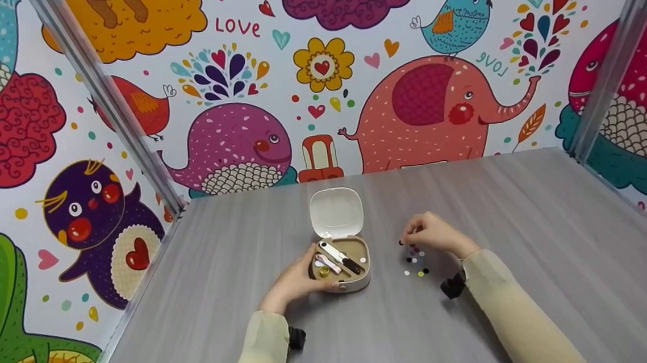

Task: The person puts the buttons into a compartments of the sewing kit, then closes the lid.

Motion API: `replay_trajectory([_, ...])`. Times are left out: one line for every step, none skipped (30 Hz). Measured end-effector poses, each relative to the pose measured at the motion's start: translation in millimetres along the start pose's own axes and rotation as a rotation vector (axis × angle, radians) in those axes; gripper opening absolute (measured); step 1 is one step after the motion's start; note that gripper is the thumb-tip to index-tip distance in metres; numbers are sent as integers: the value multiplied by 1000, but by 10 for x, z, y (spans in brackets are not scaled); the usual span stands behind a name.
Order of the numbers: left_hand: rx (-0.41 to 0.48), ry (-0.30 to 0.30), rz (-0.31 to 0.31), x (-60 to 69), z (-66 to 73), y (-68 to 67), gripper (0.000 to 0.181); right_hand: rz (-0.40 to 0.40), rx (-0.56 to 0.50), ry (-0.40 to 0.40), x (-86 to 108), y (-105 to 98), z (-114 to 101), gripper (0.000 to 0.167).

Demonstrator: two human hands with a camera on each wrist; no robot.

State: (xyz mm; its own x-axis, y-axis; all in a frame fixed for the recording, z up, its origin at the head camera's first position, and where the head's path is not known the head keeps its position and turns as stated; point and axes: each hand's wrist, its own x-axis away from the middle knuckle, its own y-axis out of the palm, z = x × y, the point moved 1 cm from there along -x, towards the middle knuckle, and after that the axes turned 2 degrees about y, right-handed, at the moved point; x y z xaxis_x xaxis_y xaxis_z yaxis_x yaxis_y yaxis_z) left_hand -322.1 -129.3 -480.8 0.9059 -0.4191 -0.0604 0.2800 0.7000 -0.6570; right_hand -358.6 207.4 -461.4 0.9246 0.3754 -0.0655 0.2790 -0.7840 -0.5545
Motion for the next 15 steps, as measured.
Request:
replay_trajectory([4,2,-2,0,2,0,113,-1,5,-3,-6,9,-5,8])
replay_trajectory([7,2,-5,1,4,-1,113,-2,6,-3,-12,17,-11,7])
replay_trajectory([11,5,-6,1,7,-3,113,-5,6,-3,-20,24,-17,7])
replay_trajectory([15,7,-6,1,8,-4,113,-8,5,-3,-30,31,-21,7])
replay_trajectory([15,8,-6,1,10,-5,113,-11,6,-5,-41,37,-27,8])
replay_trajectory([14,7,-6,1,10,-7,113,-15,6,-6,-51,44,-31,7])
replay_trajectory([12,7,-6,2,11,-9,113,-17,6,-12,-61,50,-34,8])
replay_trajectory([11,6,-5,3,12,-10,113,-21,0,-16,-71,59,-40,7])
replay_trajectory([9,5,-4,5,13,-12,113,-23,-1,-22,-81,68,-43,8])
replay_trajectory([8,4,-4,6,13,-12,113,-25,0,-30,-90,78,-45,8])
replay_trajectory([5,2,-4,8,14,-13,113,-24,1,-36,-98,88,-49,8])
replay_trajectory([3,0,-5,9,14,-14,113,-24,4,-42,-106,99,-51,8])
replay_trajectory([2,-1,-4,11,14,-15,113,-22,8,-46,-113,109,-53,8])
replay_trajectory([-1,-2,-4,12,12,-15,113,-21,12,-45,-120,121,-58,8])
replay_trajectory([-2,-3,-5,12,11,-15,113,-18,20,-45,-126,131,-61,8])
